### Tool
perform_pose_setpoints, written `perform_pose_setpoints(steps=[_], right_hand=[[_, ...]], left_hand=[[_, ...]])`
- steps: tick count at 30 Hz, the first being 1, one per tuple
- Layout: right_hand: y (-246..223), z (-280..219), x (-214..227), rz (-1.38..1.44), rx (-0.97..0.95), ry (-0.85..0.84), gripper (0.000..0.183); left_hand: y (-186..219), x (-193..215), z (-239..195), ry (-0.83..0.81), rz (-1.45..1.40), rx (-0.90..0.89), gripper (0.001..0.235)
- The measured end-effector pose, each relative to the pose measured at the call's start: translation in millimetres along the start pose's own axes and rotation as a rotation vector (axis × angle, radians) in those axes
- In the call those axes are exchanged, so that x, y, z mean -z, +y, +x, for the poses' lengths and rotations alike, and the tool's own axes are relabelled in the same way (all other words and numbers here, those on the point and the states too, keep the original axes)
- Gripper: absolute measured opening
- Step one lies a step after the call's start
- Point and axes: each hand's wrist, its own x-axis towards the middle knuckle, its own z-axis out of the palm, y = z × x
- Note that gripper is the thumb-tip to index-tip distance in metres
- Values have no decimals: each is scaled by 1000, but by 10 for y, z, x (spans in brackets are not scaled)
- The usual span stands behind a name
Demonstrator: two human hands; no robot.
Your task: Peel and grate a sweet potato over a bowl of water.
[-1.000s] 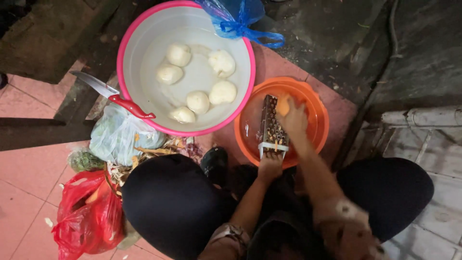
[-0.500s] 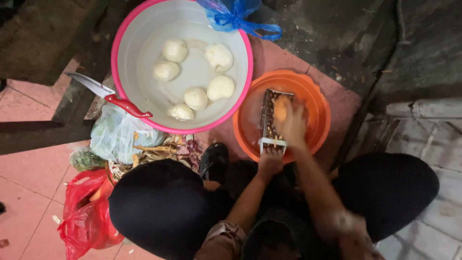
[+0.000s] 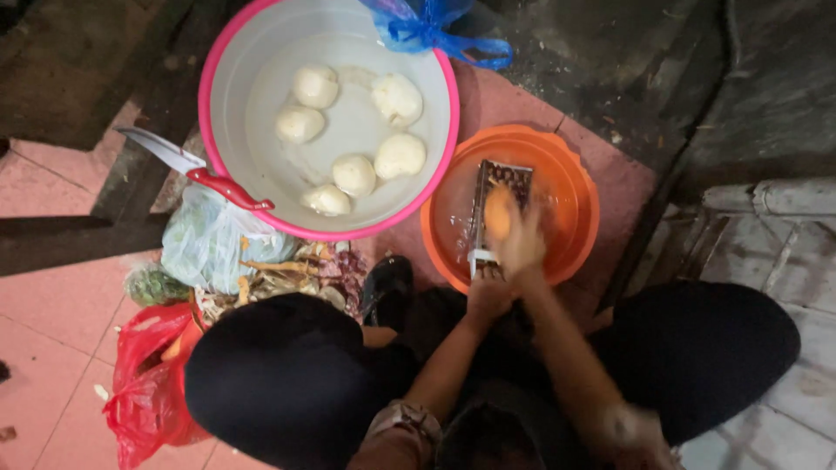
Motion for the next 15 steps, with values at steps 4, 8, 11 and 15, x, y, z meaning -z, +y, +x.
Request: perform_pose_setpoints(steps=[4, 8, 11, 15], right_hand=[[537, 1162, -252, -148, -101, 61, 70], [415, 334, 279, -123, -20, 55, 67], [701, -623, -210, -341, 101, 265, 69], [353, -296, -202, -104, -176, -119, 71]], left_hand=[[-13, 127, 32, 994, 24, -32, 16], [-11, 182, -2, 1017, 49, -30, 17], [-6, -93, 115, 902, 62, -28, 16], [-26, 265, -59, 131, -32, 45, 39]])
